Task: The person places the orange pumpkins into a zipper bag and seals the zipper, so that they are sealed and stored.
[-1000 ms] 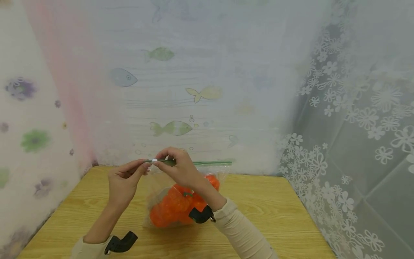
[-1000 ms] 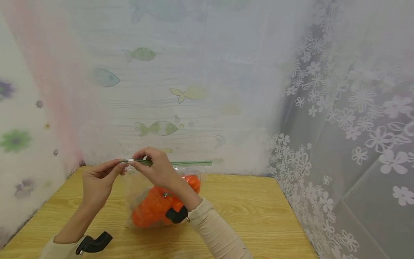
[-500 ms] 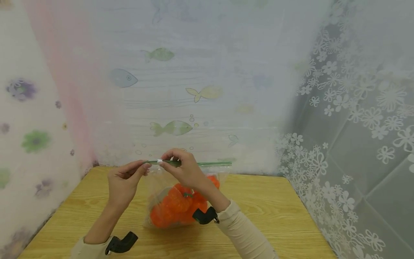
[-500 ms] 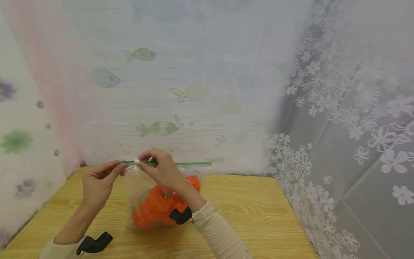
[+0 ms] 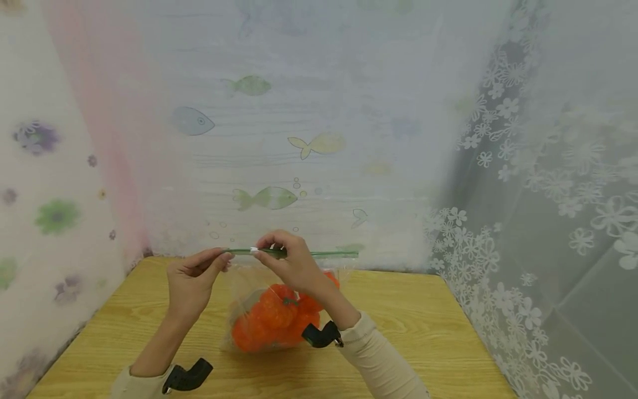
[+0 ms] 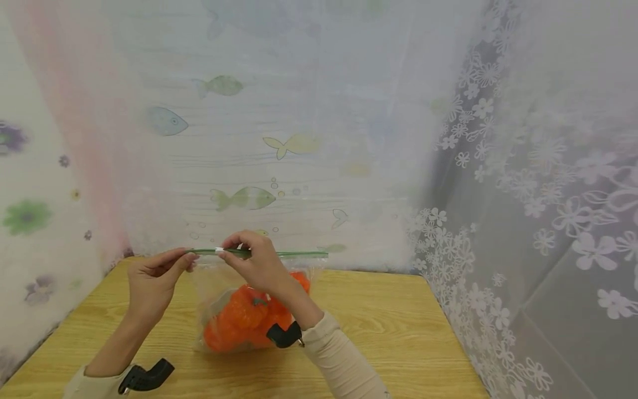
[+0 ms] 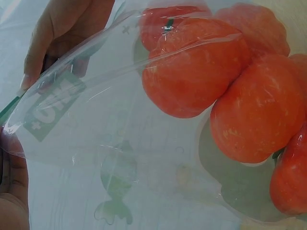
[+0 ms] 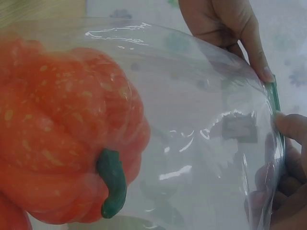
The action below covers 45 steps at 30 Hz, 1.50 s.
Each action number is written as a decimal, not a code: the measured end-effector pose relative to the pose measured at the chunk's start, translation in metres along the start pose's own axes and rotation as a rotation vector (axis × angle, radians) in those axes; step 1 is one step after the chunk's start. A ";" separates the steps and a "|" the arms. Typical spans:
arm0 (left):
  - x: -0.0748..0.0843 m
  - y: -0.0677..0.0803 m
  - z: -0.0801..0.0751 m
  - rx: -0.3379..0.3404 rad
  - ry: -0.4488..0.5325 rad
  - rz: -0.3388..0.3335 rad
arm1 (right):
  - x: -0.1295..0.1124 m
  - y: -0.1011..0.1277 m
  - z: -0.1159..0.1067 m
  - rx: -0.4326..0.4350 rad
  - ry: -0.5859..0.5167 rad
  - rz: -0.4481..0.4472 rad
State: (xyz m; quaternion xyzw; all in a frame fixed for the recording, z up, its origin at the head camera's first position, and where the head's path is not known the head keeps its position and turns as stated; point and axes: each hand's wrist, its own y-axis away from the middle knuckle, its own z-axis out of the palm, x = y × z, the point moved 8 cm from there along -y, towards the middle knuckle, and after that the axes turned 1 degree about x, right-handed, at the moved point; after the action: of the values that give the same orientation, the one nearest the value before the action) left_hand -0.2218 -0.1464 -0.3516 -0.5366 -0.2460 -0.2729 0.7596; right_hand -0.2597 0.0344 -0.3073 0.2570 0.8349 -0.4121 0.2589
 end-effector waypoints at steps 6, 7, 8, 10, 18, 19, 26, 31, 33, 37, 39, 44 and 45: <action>-0.005 -0.004 -0.003 -0.014 -0.018 -0.011 | 0.006 -0.001 -0.002 0.014 0.005 0.008; -0.005 -0.005 -0.004 -0.020 -0.024 -0.010 | 0.008 -0.002 -0.003 0.018 0.005 0.007; -0.006 -0.006 -0.004 -0.026 -0.029 -0.009 | 0.008 -0.002 -0.004 0.023 0.004 0.006; -0.008 -0.007 -0.005 -0.027 -0.032 -0.011 | 0.011 -0.002 -0.005 0.031 0.003 0.012; -0.015 -0.012 -0.011 -0.005 0.003 -0.020 | 0.021 -0.002 -0.010 0.061 0.019 0.034; -0.016 -0.013 -0.011 -0.007 0.017 -0.016 | 0.022 -0.002 -0.011 0.066 0.020 0.035; -0.021 -0.018 -0.014 -0.021 0.071 0.002 | 0.024 -0.002 -0.015 0.070 0.023 0.059; -0.025 -0.021 -0.017 -0.019 0.107 -0.003 | 0.003 0.000 -0.020 0.079 0.041 0.048; -0.024 -0.020 -0.017 -0.015 0.106 -0.008 | -0.007 0.002 -0.023 0.085 0.050 0.054; -0.023 -0.020 -0.018 -0.007 0.100 -0.012 | 0.004 0.004 -0.025 0.095 0.069 0.058; -0.023 -0.020 -0.018 -0.007 0.101 -0.011 | 0.015 0.004 -0.025 0.098 0.073 0.056; -0.024 -0.020 -0.019 -0.005 0.091 -0.023 | 0.029 0.007 -0.027 0.107 0.082 0.057; -0.024 -0.020 -0.019 -0.004 0.091 -0.025 | 0.030 0.008 -0.028 0.106 0.082 0.057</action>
State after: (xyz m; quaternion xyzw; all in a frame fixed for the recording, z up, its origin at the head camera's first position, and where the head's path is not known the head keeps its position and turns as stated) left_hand -0.2512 -0.1662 -0.3598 -0.5220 -0.2172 -0.3069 0.7656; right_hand -0.2827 0.0681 -0.3162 0.3108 0.8141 -0.4373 0.2222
